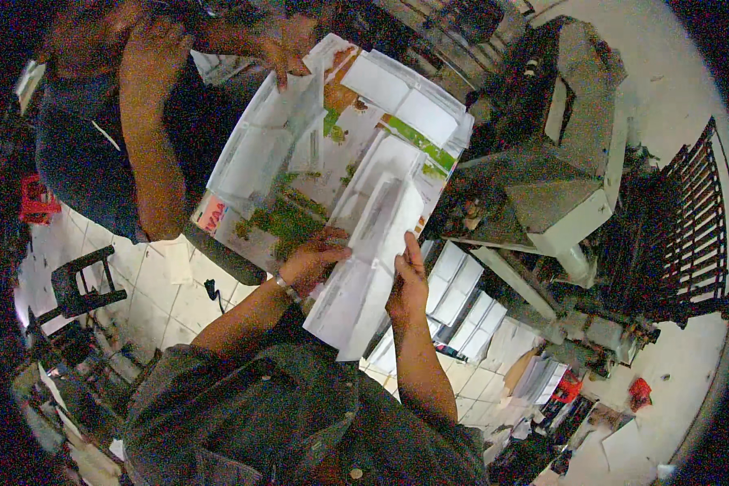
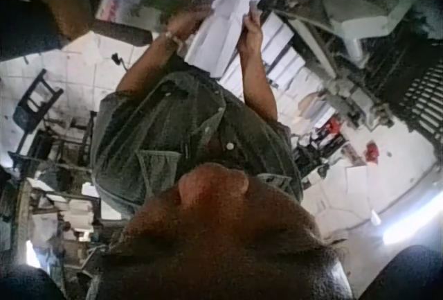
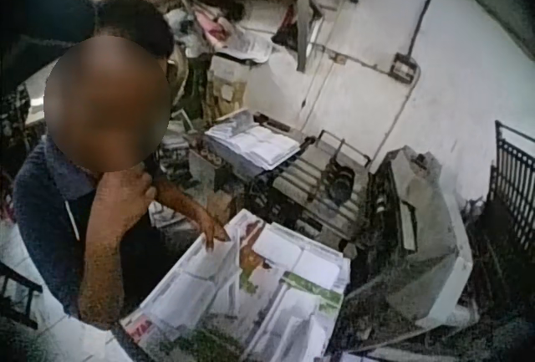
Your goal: The person moves stacks of paper envelopes from one table to another, and then places the envelopes into specific slots on a large printed sheet with another person.
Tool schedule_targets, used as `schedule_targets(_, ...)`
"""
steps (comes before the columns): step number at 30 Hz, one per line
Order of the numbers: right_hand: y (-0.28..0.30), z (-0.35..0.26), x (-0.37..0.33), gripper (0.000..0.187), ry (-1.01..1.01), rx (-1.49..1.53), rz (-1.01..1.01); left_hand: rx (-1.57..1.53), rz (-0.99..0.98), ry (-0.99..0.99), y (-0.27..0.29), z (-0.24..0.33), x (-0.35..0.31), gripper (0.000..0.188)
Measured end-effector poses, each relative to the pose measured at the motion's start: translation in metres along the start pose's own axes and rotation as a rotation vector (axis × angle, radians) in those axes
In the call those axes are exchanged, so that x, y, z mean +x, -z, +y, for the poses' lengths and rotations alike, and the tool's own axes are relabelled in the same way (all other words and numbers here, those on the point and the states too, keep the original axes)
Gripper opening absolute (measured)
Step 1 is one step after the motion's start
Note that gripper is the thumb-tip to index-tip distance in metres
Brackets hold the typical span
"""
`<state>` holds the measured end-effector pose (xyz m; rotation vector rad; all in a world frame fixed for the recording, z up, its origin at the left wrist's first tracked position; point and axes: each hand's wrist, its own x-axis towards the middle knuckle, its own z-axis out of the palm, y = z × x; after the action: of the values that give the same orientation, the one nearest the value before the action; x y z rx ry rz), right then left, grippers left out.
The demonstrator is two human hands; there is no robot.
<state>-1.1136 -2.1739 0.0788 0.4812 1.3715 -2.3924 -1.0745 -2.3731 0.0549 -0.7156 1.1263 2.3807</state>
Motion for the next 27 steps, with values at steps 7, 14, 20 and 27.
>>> schedule_targets(7,-0.008,0.007,0.008,0.045,0.264,-0.667,0.076,0.388,0.045,-0.148,0.02,0.012,0.003,0.028)
schedule_targets(14,-0.003,0.03,0.018,0.045,0.208,-0.829,0.059,0.839,0.231,-0.292,0.037,0.007,0.016,0.033)
schedule_targets(20,0.0,0.037,0.024,0.049,0.199,-0.904,0.063,0.875,0.321,-0.255,0.047,-0.012,0.029,0.032)
schedule_targets(27,0.0,0.039,0.026,0.05,0.223,-0.859,0.044,0.804,0.293,-0.265,0.052,-0.018,0.037,0.028)
